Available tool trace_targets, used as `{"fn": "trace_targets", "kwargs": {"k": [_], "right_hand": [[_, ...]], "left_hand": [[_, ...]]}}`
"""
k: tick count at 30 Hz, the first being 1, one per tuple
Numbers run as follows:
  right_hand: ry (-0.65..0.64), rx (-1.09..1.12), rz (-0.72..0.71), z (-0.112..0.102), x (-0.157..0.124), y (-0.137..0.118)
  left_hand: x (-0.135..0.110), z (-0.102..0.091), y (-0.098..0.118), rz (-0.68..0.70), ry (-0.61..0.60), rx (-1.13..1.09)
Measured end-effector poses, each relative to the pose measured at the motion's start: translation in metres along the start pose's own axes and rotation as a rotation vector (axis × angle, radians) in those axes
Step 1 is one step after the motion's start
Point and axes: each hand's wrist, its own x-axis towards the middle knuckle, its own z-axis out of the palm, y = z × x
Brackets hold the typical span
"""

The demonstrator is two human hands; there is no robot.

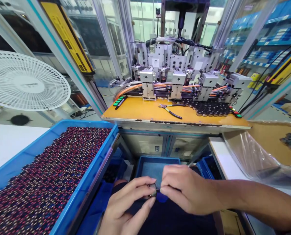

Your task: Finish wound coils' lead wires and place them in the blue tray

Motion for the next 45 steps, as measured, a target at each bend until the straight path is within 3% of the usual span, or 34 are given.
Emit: {"fn": "trace_targets", "kwargs": {"k": [2,4,5,7,8,9,13,17,22,27,29,32,35,37,40,45], "right_hand": [[-0.204,0.315,0.174,-0.006,0.004,0.001],[-0.28,0.369,0.224,-0.019,0.017,0.013],[-0.226,0.246,0.234,-0.029,0.027,0.024],[0.014,-0.179,0.277,-0.051,0.051,0.055],[0.094,-0.427,0.337,-0.063,0.064,0.074],[0.124,-0.523,0.379,-0.074,0.077,0.093],[0.09,-0.666,0.457,-0.096,0.108,0.155],[0.021,-0.761,0.494,-0.089,0.108,0.174],[-0.065,-0.767,0.42,-0.09,0.084,0.164],[-0.103,-0.759,0.339,-0.085,0.042,0.135],[-0.023,-0.634,0.26,-0.064,0.017,0.116],[0.08,-0.261,0.148,-0.015,-0.024,0.081],[0.07,-0.076,0.201,0.035,-0.058,0.048],[0.036,0.036,0.258,0.057,-0.069,0.031],[0.002,0.199,0.285,0.071,-0.068,0.017],[-0.003,0.314,0.298,0.068,-0.055,0.013]], "left_hand": [[-0.002,0.0,-0.002,-0.006,0.022,-0.044],[-0.004,0.003,-0.004,-0.016,0.057,-0.082],[-0.005,0.005,-0.005,-0.03,0.087,-0.1],[-0.006,0.009,-0.006,-0.068,0.162,-0.135],[-0.006,0.01,-0.006,-0.089,0.205,-0.151],[-0.006,0.011,-0.006,-0.108,0.243,-0.165],[-0.005,0.007,-0.007,-0.128,0.296,-0.155],[-0.005,-0.003,-0.01,-0.109,0.297,-0.084],[-0.003,-0.005,-0.013,-0.162,0.374,-0.09],[-0.003,-0.001,-0.017,-0.19,0.385,-0.14],[-0.003,0.0,-0.018,-0.193,0.387,-0.146],[-0.003,0.001,-0.02,-0.197,0.381,-0.145],[-0.003,0.002,-0.02,-0.21,0.372,-0.161],[-0.003,0.003,-0.019,-0.222,0.362,-0.178],[-0.002,0.005,-0.017,-0.235,0.34,-0.189],[0.0,0.005,-0.011,-0.231,0.324,-0.178]]}}
